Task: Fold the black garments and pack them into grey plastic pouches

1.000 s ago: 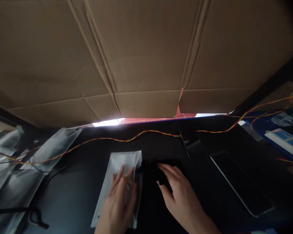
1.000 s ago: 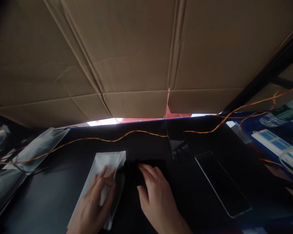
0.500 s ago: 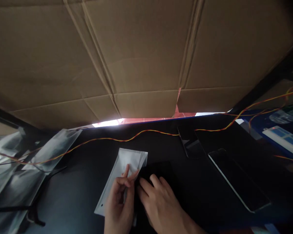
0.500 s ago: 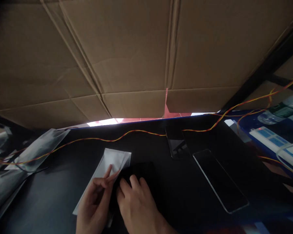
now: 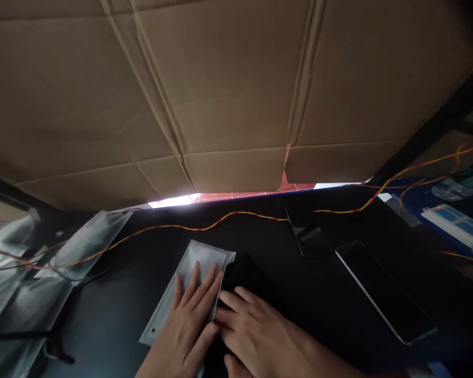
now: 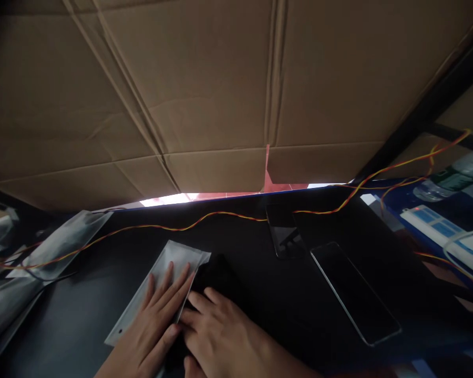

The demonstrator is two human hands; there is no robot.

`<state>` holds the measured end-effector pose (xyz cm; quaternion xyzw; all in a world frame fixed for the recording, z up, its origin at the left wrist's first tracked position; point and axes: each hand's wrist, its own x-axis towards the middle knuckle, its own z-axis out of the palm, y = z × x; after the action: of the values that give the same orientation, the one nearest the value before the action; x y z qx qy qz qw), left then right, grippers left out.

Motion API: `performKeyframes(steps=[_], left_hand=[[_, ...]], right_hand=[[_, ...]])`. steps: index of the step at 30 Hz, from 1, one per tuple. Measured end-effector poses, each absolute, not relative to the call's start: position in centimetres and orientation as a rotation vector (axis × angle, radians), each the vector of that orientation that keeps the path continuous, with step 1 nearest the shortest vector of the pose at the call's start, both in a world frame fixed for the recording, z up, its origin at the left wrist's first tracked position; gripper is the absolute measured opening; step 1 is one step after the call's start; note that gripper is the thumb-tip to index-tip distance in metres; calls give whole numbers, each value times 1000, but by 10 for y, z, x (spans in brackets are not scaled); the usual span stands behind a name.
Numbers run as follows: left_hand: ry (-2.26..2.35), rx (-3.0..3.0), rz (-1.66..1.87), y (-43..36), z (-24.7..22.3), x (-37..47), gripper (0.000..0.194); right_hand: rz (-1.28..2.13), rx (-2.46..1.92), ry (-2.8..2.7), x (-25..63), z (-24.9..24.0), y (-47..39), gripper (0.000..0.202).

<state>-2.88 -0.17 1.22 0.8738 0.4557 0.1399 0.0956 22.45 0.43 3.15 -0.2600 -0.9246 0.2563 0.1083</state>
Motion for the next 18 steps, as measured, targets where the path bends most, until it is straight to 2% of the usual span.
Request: performKeyframes(steps=[3,7,10,16,18], left_hand=[[1353,2575,461,-9,10,-21,70],[1372,2498,526,-19,12,-7,73],[1413,2437,540,-24,18,-2,71],[1382,2536,455,-21,37,-29,68],[1361,2621,427,-14,36,-38,73]], right_hand=[[670,-815,-2655,212,23,4,42],[587,-1139,-2530,176,6,4,62],[590,-1296,-2474,165,6,6,66],[993,-847,-2490,226,54,18,54],[988,-825,-2529,244,62,23,49]])
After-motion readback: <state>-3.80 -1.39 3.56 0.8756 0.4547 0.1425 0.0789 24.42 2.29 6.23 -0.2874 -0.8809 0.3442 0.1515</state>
